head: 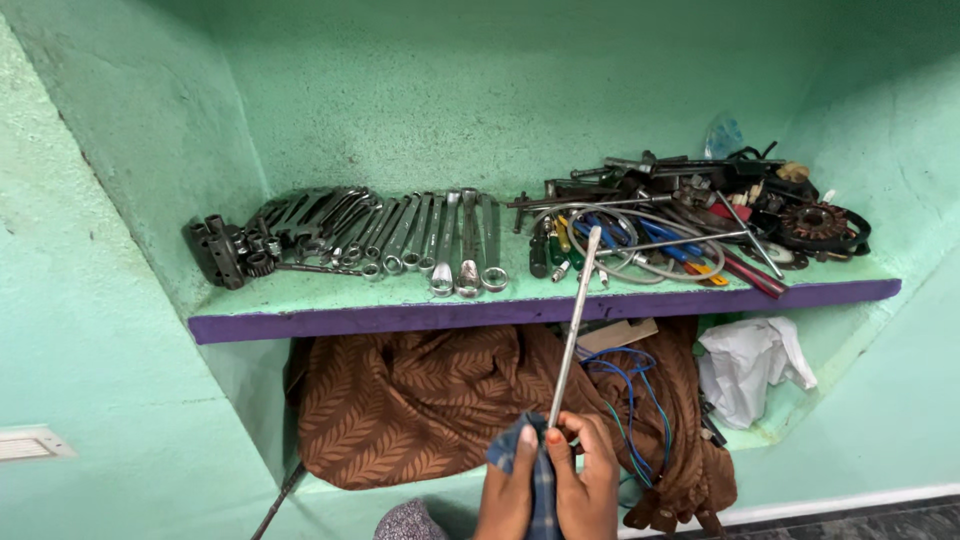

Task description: The person wipes several metal wrenches and a screwdriver with a blue cloth before placing them back onto a shelf cluttered with other mechanical tools.

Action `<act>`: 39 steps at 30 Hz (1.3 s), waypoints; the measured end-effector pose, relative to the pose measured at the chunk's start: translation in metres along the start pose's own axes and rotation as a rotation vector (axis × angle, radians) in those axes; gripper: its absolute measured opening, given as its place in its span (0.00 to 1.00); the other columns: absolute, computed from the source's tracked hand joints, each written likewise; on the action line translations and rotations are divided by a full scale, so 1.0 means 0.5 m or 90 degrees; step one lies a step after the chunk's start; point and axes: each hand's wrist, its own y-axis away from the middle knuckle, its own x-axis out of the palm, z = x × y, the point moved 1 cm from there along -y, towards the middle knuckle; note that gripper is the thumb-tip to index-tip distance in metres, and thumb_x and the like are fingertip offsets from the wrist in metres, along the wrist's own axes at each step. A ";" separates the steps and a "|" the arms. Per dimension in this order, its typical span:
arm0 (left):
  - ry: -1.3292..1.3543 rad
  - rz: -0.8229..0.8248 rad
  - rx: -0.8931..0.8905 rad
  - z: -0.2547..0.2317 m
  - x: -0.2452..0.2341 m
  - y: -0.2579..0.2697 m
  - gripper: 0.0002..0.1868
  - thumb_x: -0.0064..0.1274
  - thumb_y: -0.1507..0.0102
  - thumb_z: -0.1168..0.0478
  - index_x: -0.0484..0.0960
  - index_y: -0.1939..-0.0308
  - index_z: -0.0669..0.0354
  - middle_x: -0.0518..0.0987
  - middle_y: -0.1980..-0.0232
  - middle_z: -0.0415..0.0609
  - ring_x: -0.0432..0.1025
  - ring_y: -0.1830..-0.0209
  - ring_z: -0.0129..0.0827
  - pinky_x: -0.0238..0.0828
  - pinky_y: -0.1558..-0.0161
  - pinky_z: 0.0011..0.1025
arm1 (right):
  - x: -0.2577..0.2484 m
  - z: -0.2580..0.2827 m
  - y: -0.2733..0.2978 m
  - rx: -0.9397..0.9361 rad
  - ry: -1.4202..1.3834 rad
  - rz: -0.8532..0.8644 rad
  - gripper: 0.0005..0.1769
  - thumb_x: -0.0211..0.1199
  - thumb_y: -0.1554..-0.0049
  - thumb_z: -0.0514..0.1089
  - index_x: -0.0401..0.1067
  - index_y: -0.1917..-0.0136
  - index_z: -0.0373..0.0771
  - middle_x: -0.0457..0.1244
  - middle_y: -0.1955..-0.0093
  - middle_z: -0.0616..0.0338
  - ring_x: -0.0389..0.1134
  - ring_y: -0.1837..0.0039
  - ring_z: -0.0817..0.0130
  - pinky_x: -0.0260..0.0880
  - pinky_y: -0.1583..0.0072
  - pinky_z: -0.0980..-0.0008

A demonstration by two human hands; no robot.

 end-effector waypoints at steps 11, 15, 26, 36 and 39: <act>-0.042 -0.086 -0.266 -0.009 -0.116 0.070 0.20 0.68 0.44 0.60 0.86 0.51 0.64 0.89 0.61 0.56 0.83 0.62 0.36 0.77 0.54 0.33 | -0.034 -0.047 -0.018 0.327 -0.438 -0.092 0.20 0.49 0.35 0.52 0.67 0.42 0.33 0.64 0.58 0.50 0.73 0.57 0.65 0.72 0.57 0.69; -0.072 -0.082 -0.276 -0.195 -0.150 -0.010 0.17 0.64 0.43 0.54 0.85 0.55 0.59 0.86 0.68 0.50 0.79 0.72 0.34 0.77 0.66 0.35 | -0.050 -0.060 -0.014 0.381 -0.392 -0.112 0.21 0.48 0.35 0.54 0.66 0.43 0.34 0.65 0.66 0.47 0.67 0.66 0.67 0.66 0.64 0.71; -0.653 -0.236 0.771 -0.541 -0.094 -0.341 0.08 0.57 0.29 0.59 0.85 0.48 0.58 0.85 0.49 0.55 0.79 0.53 0.45 0.76 0.51 0.40 | 0.005 -0.141 0.021 0.329 -0.359 -0.076 0.19 0.58 0.39 0.47 0.70 0.44 0.27 0.66 0.64 0.52 0.66 0.69 0.70 0.67 0.65 0.69; -0.963 -0.112 0.440 -0.371 -0.170 -0.478 0.13 0.58 0.37 0.48 0.87 0.58 0.50 0.85 0.58 0.50 0.76 0.52 0.46 0.67 0.50 0.48 | -0.013 -0.110 0.012 0.288 -0.141 0.014 0.17 0.70 0.49 0.38 0.80 0.49 0.25 0.73 0.55 0.46 0.76 0.63 0.65 0.78 0.63 0.64; -0.934 -0.113 0.447 -0.374 -0.178 -0.483 0.12 0.58 0.39 0.48 0.88 0.58 0.47 0.85 0.57 0.50 0.76 0.52 0.46 0.67 0.50 0.49 | -0.025 -0.050 -0.020 0.293 -0.152 0.092 0.17 0.67 0.48 0.41 0.80 0.47 0.29 0.74 0.56 0.49 0.75 0.64 0.67 0.77 0.64 0.66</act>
